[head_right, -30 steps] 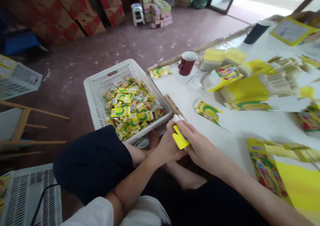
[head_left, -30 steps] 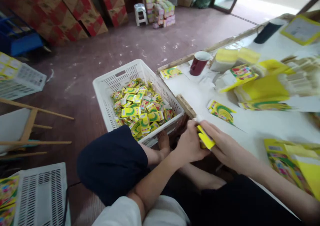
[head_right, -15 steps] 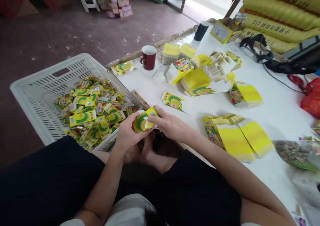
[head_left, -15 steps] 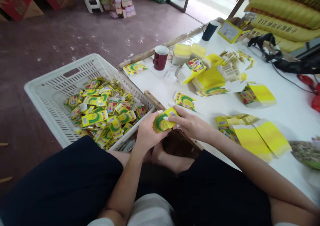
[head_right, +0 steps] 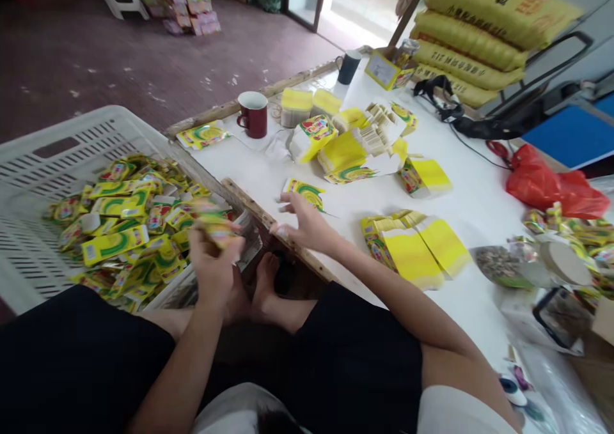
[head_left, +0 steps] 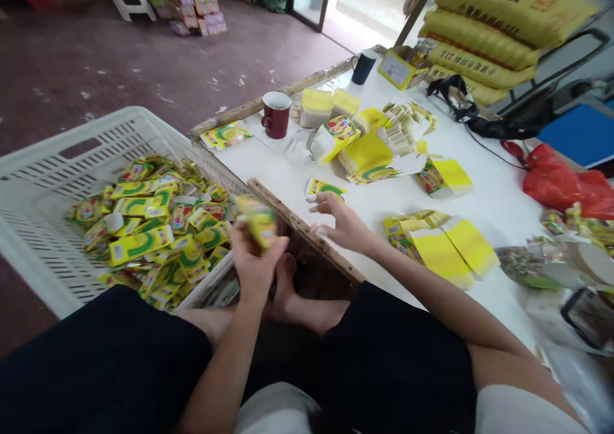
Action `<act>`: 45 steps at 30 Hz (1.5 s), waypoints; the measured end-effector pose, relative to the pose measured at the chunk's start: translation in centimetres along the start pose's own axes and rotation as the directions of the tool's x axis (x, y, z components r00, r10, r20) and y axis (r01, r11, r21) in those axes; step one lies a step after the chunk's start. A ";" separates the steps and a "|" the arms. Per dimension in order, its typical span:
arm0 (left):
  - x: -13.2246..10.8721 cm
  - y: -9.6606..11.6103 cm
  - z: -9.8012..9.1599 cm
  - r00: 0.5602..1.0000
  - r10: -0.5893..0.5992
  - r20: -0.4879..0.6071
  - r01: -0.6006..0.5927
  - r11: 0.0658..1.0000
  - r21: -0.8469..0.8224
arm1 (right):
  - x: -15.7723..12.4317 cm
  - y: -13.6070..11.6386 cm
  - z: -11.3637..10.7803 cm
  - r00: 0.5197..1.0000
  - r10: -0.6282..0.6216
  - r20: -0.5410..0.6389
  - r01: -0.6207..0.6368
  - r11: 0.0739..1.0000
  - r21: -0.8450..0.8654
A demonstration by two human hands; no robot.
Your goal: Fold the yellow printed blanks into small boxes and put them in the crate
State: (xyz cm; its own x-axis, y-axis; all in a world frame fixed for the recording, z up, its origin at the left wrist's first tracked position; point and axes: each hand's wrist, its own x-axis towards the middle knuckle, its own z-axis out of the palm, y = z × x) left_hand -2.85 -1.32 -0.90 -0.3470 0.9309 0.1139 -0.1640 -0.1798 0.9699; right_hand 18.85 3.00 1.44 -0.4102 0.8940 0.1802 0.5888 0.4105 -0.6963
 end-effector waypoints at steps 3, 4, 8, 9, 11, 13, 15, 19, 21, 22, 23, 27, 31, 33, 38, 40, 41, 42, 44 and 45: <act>1.3 -0.2 -0.1 0.914 -0.336 -0.229 0.187 0.847 -0.498 | 0.3 4.0 -1.3 0.908 0.361 -0.214 -0.405 0.887 -0.221; 1.6 -0.3 -0.1 0.866 -0.444 -0.229 0.243 0.775 -0.583 | 0.2 5.2 -1.6 0.864 0.428 -0.267 -0.493 0.828 -0.268; 1.6 -0.5 0.4 0.774 -0.628 -0.080 0.425 0.609 -0.670 | -0.1 8.0 -1.4 0.813 0.494 -0.308 -0.578 0.751 -0.320; 1.4 -0.6 0.6 0.778 -0.627 -0.045 0.445 0.600 -0.664 | 0.0 8.3 -1.2 0.812 0.496 -0.307 -0.579 0.750 -0.320; 1.0 -0.9 0.8 0.792 -0.610 -0.012 0.468 0.620 -0.630 | 0.1 8.4 -0.9 0.809 0.499 -0.310 -0.583 0.750 -0.312; 0.7 -1.6 0.8 0.817 -0.576 -0.004 0.470 0.671 -0.574 | 0.2 8.2 -0.8 0.810 0.495 -0.315 -0.579 0.760 -0.295; 0.3 -2.4 0.8 0.847 -0.531 0.024 0.465 0.719 -0.515 | 0.2 7.8 -0.9 0.820 0.482 -0.308 -0.561 0.782 -0.270; -0.7 -3.8 1.4 0.903 -0.409 0.128 0.426 0.825 -0.371 | -0.2 5.6 -1.4 0.837 0.468 -0.283 -0.527 0.828 -0.190; -1.3 -3.8 1.9 0.933 -0.314 0.174 0.355 0.881 -0.311 | -0.1 3.5 -1.3 0.868 0.441 -0.230 -0.472 0.876 -0.103; -1.5 -3.5 2.1 0.946 -0.263 0.190 0.311 0.902 -0.300 | -0.1 2.1 -1.1 0.897 0.407 -0.169 -0.421 0.906 -0.051; -1.7 -3.1 2.2 0.956 -0.217 0.198 0.269 0.915 -0.301 | -0.1 0.7 -0.7 0.931 0.358 -0.075 -0.359 0.933 -0.009; -1.8 -1.1 1.8 0.989 -0.115 0.095 0.142 0.922 -0.361 | -0.1 -4.8 2.1 0.933 0.102 0.345 -0.175 0.967 0.186; -1.4 -0.3 0.8 0.993 -0.109 -0.045 0.079 0.902 -0.424 | -0.5 -7.3 4.8 0.914 0.101 0.392 -0.247 0.907 0.342; -1.1 -0.3 0.8 0.988 -0.148 -0.036 0.121 0.903 -0.412 | -0.6 -7.4 5.1 0.919 0.128 0.374 -0.256 0.914 0.316; -0.9 -0.1 1.6 0.992 -0.117 0.039 0.123 0.973 -0.193 | -0.2 -6.0 3.5 0.960 0.125 0.249 -0.224 0.878 0.422; -1.3 -0.2 1.6 0.992 -0.116 0.052 0.123 0.979 -0.162 | 0.1 -5.4 2.6 0.971 0.126 0.204 -0.216 0.827 0.519; -1.5 -0.2 1.5 0.990 -0.131 0.049 0.137 0.976 -0.169 | 0.2 -5.2 2.2 0.972 0.134 0.193 -0.219 0.811 0.542; -1.6 -0.3 1.4 0.987 -0.152 0.047 0.158 0.971 -0.178 | 0.3 -5.0 1.8 0.973 0.135 0.189 -0.218 0.810 0.544; -1.5 -0.5 0.9 0.984 -0.173 0.054 0.179 0.969 -0.167 | 0.4 -4.5 1.0 0.980 0.113 0.163 -0.178 0.860 0.478; -1.2 -0.4 0.5 0.986 -0.157 0.063 0.165 0.976 -0.142 | 0.4 -4.2 0.5 0.988 0.087 0.125 -0.132 0.905 0.405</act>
State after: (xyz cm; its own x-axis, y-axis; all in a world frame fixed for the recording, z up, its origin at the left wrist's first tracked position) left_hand -1.89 -2.18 -1.31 -0.2584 0.9657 -0.0269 -0.3486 -0.0673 0.9349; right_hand 15.82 1.53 4.10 -0.4412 0.8969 0.0300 0.3045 0.1810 -0.9352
